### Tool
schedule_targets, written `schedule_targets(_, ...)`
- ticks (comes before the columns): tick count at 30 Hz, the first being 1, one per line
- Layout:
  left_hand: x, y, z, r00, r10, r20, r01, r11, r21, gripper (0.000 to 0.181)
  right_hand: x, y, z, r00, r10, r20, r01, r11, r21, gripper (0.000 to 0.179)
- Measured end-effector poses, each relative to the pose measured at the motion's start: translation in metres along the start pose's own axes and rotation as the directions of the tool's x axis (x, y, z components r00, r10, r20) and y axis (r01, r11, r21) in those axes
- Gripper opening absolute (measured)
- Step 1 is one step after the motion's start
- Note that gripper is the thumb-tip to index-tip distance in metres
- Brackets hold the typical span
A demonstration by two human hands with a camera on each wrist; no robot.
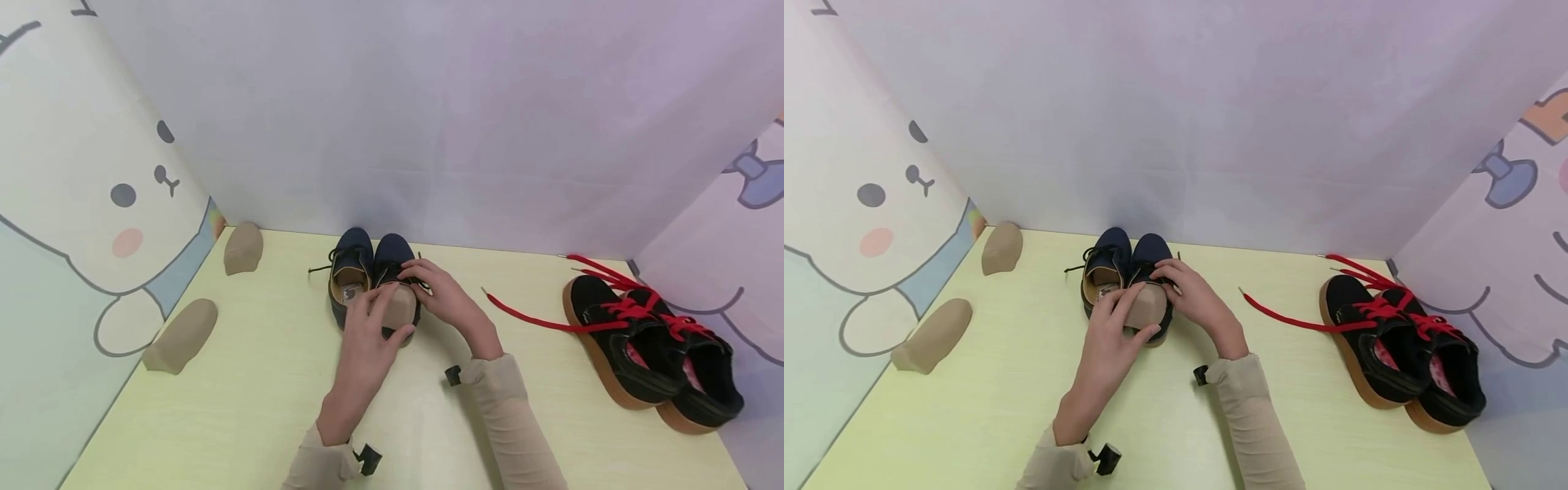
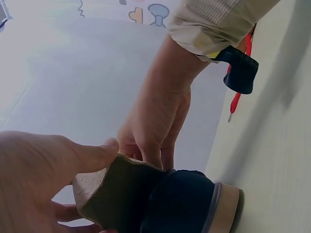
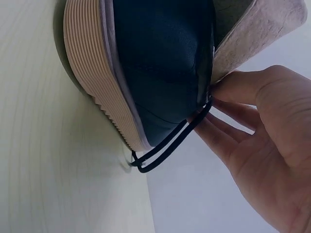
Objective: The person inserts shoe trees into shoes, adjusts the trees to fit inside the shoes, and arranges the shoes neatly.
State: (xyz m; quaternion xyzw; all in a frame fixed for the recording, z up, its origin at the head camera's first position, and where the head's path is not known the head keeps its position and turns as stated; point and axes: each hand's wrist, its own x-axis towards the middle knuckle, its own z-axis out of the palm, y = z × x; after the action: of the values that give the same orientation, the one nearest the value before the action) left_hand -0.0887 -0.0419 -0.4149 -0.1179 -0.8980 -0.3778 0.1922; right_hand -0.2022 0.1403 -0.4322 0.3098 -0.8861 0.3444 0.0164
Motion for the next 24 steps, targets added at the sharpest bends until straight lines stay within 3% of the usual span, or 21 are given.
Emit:
schedule_targets(11,0.000,-0.001,0.008,0.999,0.015,-0.044,-0.014,1.000,0.013,0.069,-0.001,0.001,0.000,1.000,-0.027,-0.001,0.027,0.999,-0.018,0.027)
schedule_targets(24,0.009,-0.012,0.017,1.000,-0.002,-0.012,0.003,1.000,0.027,0.068,-0.001,-0.003,-0.002,1.000,-0.003,0.017,0.003,1.000,-0.015,0.028)
